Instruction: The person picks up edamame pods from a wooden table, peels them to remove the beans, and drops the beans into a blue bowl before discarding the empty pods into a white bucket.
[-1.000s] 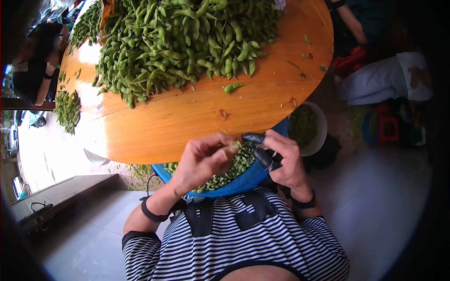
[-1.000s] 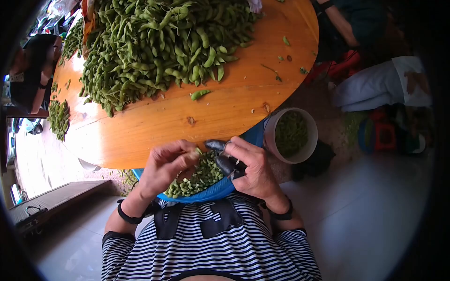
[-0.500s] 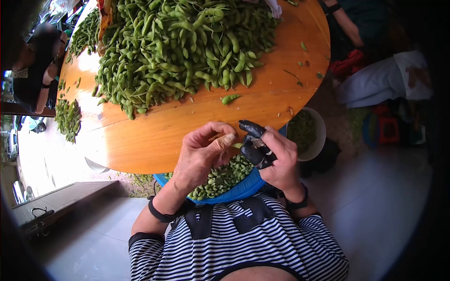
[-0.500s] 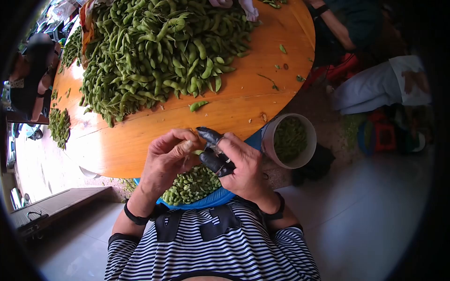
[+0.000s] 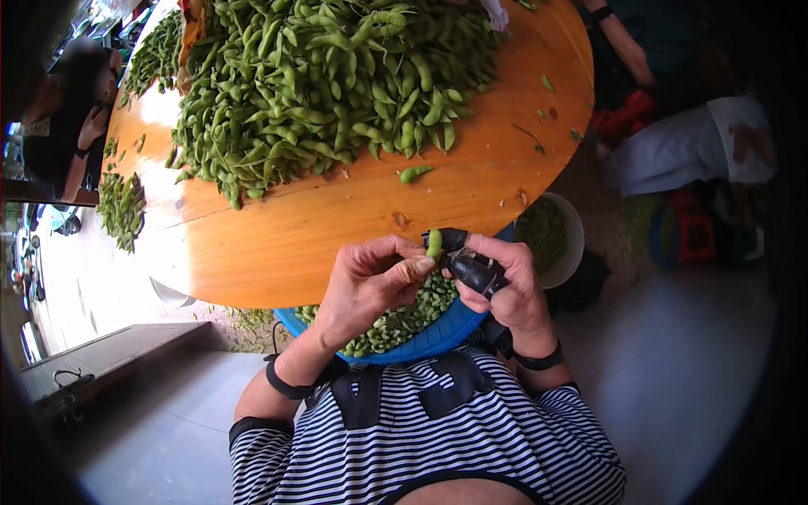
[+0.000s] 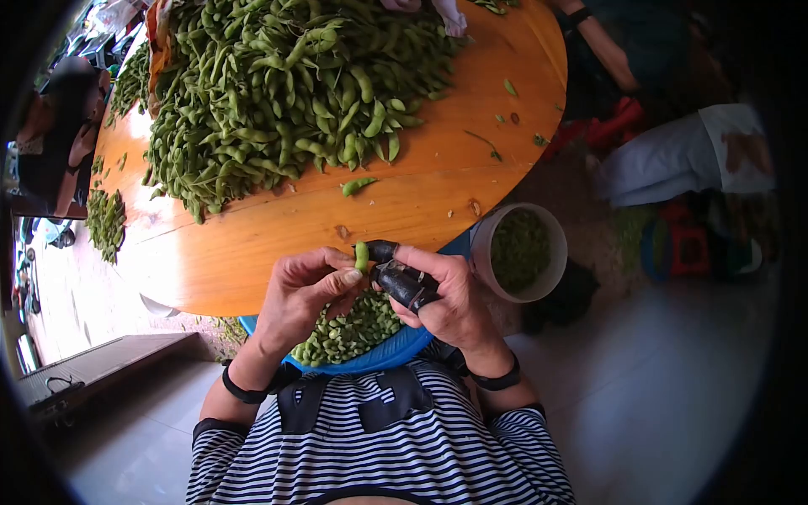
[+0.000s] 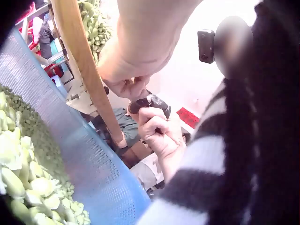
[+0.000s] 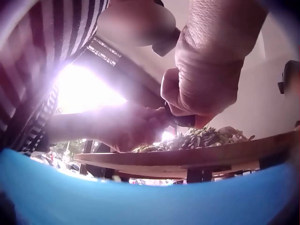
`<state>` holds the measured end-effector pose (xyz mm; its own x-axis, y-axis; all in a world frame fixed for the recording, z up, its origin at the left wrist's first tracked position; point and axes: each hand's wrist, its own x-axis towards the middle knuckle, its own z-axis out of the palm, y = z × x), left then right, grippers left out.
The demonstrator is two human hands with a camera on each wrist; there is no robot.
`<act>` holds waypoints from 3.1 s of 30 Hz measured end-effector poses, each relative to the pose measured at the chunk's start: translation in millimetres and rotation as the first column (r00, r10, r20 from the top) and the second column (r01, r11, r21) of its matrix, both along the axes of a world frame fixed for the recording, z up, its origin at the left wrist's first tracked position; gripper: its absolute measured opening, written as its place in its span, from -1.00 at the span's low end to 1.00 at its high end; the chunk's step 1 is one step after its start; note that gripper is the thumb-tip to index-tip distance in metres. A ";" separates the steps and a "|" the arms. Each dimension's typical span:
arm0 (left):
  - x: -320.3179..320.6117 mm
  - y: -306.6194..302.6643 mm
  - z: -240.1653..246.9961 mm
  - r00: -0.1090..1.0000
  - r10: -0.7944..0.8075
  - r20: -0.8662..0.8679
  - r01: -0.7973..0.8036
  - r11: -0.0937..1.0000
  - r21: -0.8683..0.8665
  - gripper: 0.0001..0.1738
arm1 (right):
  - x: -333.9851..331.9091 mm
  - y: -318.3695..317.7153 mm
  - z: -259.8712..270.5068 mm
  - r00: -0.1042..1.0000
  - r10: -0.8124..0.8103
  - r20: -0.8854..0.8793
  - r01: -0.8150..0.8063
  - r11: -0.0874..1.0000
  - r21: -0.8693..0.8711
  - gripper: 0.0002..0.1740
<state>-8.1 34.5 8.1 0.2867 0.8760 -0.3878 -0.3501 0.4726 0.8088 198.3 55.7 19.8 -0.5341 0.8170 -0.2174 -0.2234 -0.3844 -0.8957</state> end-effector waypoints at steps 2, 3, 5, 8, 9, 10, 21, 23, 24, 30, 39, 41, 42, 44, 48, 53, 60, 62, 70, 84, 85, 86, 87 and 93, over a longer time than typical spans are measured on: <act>6.6 -4.4 -2.4 0.991 0.027 -0.133 -0.010 0.992 0.125 -0.88 | 3.7 -1.4 -5.1 0.999 0.000 -0.039 0.000 1.000 -0.008 -0.54; 9.2 -5.9 -2.8 0.963 0.076 -0.260 -0.009 0.968 0.250 -0.90 | 4.6 -1.4 -6.8 0.997 0.007 -0.081 -0.008 1.000 -0.015 -0.55; 10.6 -6.3 -1.9 0.928 0.107 -0.356 0.001 0.957 0.290 -0.92 | 3.3 -1.0 -3.3 0.999 0.006 -0.031 -0.006 1.000 -0.009 -0.58; 9.4 -4.2 -2.3 0.900 0.141 -0.413 0.030 0.924 0.381 -0.91 | -0.2 -0.3 -2.1 1.000 -0.009 0.018 0.008 0.996 0.084 -0.61; 7.0 -2.7 -3.1 0.865 0.171 -0.472 0.099 0.863 0.496 -0.91 | -0.8 0.1 -2.4 1.000 -0.021 0.015 0.018 0.985 0.173 -0.61; 5.7 -1.9 -3.5 0.826 0.211 -0.522 0.175 0.785 0.595 -0.89 | 0.3 1.1 -3.1 1.000 -0.021 0.014 0.018 0.985 0.172 -0.61; 0.4 -4.4 -8.1 0.924 0.036 -0.380 0.141 0.893 0.428 -0.96 | 4.8 8.3 -1.3 0.987 0.031 0.156 -0.086 0.931 0.356 -0.67; 0.2 -7.5 -11.4 0.985 -0.085 -0.148 0.115 0.972 0.207 -0.93 | 7.3 6.9 -8.8 0.998 0.071 -0.001 -0.070 0.986 0.149 -0.68; 2.0 -8.9 -12.2 0.990 -0.098 0.104 0.089 0.992 0.084 -0.89 | 7.7 5.7 -10.6 0.984 0.074 -0.163 -0.086 0.994 -0.066 -0.68; 7.7 -8.2 -3.1 0.929 0.001 0.371 0.059 0.987 -0.152 -0.83 | -1.7 -0.5 4.8 0.988 -0.033 0.150 0.002 0.979 0.204 -0.73; 14.0 -15.1 -9.4 0.819 0.272 -0.505 0.114 0.786 0.608 -0.83 | -16.4 -17.8 5.9 0.899 -0.228 0.373 0.011 0.865 0.501 -0.72; 13.6 -17.0 -14.1 0.804 0.291 -0.519 0.119 0.776 0.620 -0.84 | -18.3 -20.4 4.2 0.910 -0.217 0.353 0.040 0.894 0.447 -0.74; 12.8 -17.5 -15.6 0.787 0.311 -0.532 0.125 0.765 0.632 -0.85 | -18.5 -21.2 -2.0 0.955 -0.175 0.238 0.105 0.954 0.279 -0.75; 7.4 -17.1 -14.3 0.780 0.265 -0.567 0.184 0.768 0.613 -0.86 | -18.0 -22.6 -13.8 0.987 -0.160 0.036 0.158 0.986 0.052 -0.71; -12.3 -11.9 -13.1 0.978 -0.193 -0.076 0.197 0.979 0.049 -0.81 | -13.7 -19.0 -10.7 0.935 -0.207 0.289 0.023 0.847 0.531 -0.69; -8.7 -9.1 -9.1 0.957 -0.149 0.249 0.152 0.988 0.006 -0.80 | -17.9 -31.4 -13.4 0.768 -0.514 0.382 -0.232 0.333 0.914 -0.51; 2.9 -15.6 -24.6 0.911 -0.005 0.413 0.019 0.999 -0.031 -0.79 | -22.7 -33.6 -15.1 0.775 -0.503 0.383 -0.206 0.373 0.905 -0.44; 6.1 -15.4 -23.4 0.893 0.011 0.449 0.009 0.999 -0.043 -0.80 | -20.2 -27.9 -12.0 0.789 -0.473 0.392 -0.145 0.478 0.867 -0.49; 8.3 -23.6 -16.3 0.945 -0.109 0.309 0.114 0.993 0.000 -0.74 | -10.7 -24.0 -0.2 0.925 -0.307 0.222 0.240 0.928 0.285 -0.94; -8.1 -35.9 -12.6 0.693 -0.329 -0.642 0.717 0.403 0.568 -0.67 | 135.2 -2.7 9.0 0.170 -0.571 0.803 -0.210 0.775 0.596 -0.51; -18.8 -26.1 6.3 0.735 -0.350 -0.581 0.673 0.479 0.564 -0.68 | 141.1 -1.7 -0.7 0.120 -0.606 0.786 -0.255 0.747 0.614 -0.50; -31.7 -18.1 23.4 0.764 -0.284 -0.580 0.607 0.622 0.495 -0.67 | 141.6 -0.6 -0.8 0.127 -0.608 0.784 -0.259 0.742 0.618 -0.50; -50.1 -7.1 30.5 0.750 -0.019 -0.661 0.526 0.623 0.580 -0.60 | 141.4 0.6 -1.3 0.172 -0.550 0.817 -0.112 0.814 0.571 -0.50; -219.4 88.4 1.3 -0.038 0.682 -0.730 0.036 0.731 0.681 -0.29 | 141.3 13.1 -14.8 0.242 -0.536 0.809 -0.061 0.823 0.564 -0.49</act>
